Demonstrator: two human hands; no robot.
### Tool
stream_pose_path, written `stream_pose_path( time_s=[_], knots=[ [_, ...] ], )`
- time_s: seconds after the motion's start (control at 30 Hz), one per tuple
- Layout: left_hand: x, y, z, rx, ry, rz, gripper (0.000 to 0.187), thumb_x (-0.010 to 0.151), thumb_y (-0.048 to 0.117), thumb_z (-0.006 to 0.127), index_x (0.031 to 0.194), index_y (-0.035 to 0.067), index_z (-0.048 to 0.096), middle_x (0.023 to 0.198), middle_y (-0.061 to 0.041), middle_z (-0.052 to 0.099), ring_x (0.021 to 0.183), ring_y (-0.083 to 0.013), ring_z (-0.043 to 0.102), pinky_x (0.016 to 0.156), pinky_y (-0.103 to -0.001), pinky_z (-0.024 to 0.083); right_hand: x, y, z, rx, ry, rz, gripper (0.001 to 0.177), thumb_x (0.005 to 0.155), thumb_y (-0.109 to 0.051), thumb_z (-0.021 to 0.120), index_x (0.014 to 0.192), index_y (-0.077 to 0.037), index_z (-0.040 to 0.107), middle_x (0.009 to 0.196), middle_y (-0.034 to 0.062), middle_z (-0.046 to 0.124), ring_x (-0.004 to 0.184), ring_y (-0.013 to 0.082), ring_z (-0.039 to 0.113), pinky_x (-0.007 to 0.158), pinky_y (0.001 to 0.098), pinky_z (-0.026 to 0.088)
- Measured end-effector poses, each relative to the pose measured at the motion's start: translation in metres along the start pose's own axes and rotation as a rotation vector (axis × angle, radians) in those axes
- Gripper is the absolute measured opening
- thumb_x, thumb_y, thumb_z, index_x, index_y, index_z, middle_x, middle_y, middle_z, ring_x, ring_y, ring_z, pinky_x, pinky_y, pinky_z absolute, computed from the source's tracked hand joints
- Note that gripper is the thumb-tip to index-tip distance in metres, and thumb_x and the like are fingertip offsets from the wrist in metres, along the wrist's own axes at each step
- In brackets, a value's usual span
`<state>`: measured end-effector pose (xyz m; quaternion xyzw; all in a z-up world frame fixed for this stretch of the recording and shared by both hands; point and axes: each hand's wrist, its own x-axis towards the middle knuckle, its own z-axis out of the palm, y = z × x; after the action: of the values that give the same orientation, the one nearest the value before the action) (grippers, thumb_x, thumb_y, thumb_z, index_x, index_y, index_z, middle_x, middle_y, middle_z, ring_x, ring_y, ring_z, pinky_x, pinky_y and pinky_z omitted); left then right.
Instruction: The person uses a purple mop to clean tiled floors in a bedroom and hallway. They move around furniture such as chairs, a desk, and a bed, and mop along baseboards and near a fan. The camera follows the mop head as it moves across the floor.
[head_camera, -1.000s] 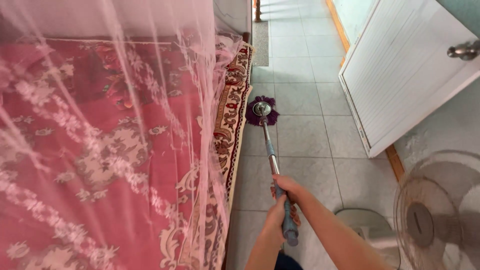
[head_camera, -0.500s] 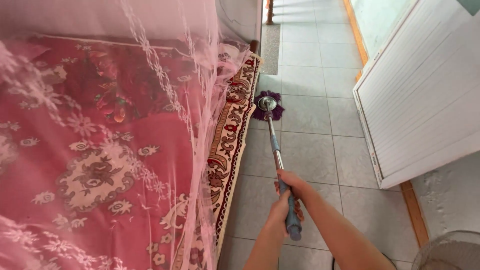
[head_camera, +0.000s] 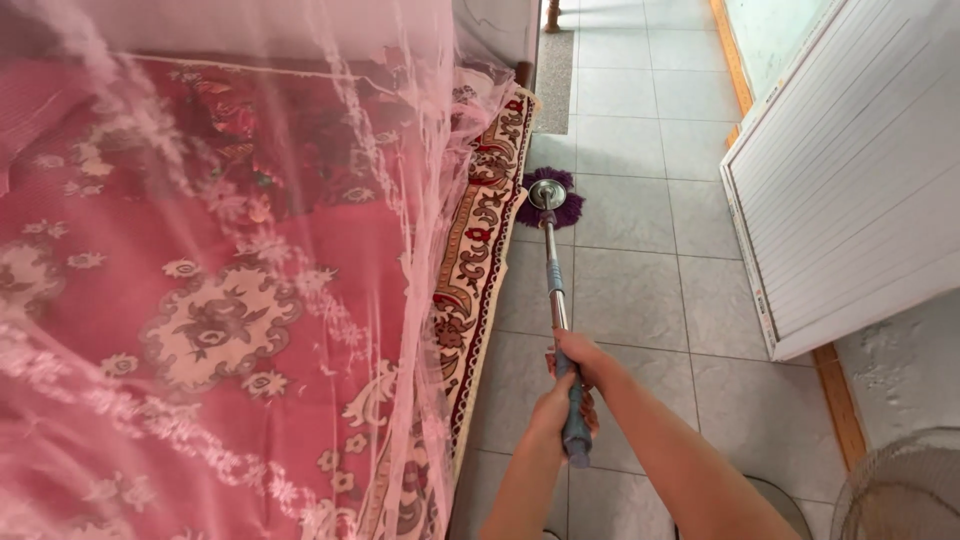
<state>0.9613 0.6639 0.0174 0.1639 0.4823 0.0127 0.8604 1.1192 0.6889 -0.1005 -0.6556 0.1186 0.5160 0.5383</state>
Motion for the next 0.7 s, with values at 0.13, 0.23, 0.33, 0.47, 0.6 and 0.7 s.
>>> stream_pose_path(
  time_s=[0.13,0.23,0.33,0.47,0.6,0.7],
  knots=[
    [-0.024,-0.028,-0.037,-0.074,-0.044,-0.060,0.036,0.105,0.033,0.065,0.087,0.003,0.059,0.064,-0.006,0.052,0.047,-0.0139,0.045,0.043,-0.028,0.045,-0.046,0.040,0.014,-0.044,0.069,0.005,0.036,0.104,-0.034,0.052,0.104,0.002,0.052,0.066,0.0151,0.059,0.049,0.0272,0.055,0.044,0.0421,0.049],
    [-0.048,-0.059,-0.070,-0.033,0.033,-0.050,0.036,0.106,0.032,0.060,0.085,0.004,0.057,0.065,-0.008,0.054,0.050,-0.0172,0.047,0.044,-0.030,0.044,-0.055,0.092,0.015,-0.018,0.085,-0.038,0.039,0.102,-0.035,0.054,0.096,0.003,0.055,0.066,0.0158,0.059,0.050,0.0277,0.054,0.043,0.0398,0.047],
    [-0.068,-0.106,-0.115,-0.083,-0.024,-0.059,0.037,0.104,0.033,0.065,0.087,0.001,0.058,0.067,-0.008,0.056,0.051,-0.0164,0.051,0.044,-0.029,0.047,-0.075,0.154,0.012,0.030,0.080,0.059,0.041,0.100,-0.041,0.054,0.102,0.000,0.056,0.071,0.0118,0.059,0.056,0.0207,0.056,0.048,0.0349,0.049],
    [-0.097,-0.151,-0.157,-0.040,-0.009,-0.013,0.040,0.102,0.036,0.065,0.081,0.002,0.058,0.062,-0.008,0.052,0.045,-0.0176,0.046,0.040,-0.030,0.043,-0.137,0.207,0.020,-0.032,0.042,-0.022,0.043,0.102,-0.043,0.053,0.098,0.000,0.051,0.067,0.0155,0.058,0.048,0.0262,0.052,0.042,0.0397,0.046],
    [-0.128,-0.194,-0.184,-0.035,-0.043,-0.006,0.038,0.103,0.035,0.060,0.085,0.002,0.055,0.063,-0.008,0.050,0.048,-0.0172,0.045,0.042,-0.031,0.042,-0.212,0.240,0.023,-0.063,0.105,0.008,0.041,0.100,-0.039,0.054,0.098,0.002,0.058,0.071,0.0166,0.062,0.050,0.0259,0.055,0.045,0.0399,0.047],
    [-0.176,-0.210,-0.184,0.060,0.045,-0.051,0.044,0.105,0.038,0.059,0.083,0.001,0.060,0.065,-0.010,0.054,0.049,-0.0205,0.050,0.044,-0.034,0.045,-0.260,0.259,0.017,-0.069,0.075,-0.033,0.040,0.105,-0.033,0.050,0.108,0.006,0.056,0.067,0.0151,0.057,0.050,0.0256,0.053,0.048,0.0411,0.048]
  ],
)
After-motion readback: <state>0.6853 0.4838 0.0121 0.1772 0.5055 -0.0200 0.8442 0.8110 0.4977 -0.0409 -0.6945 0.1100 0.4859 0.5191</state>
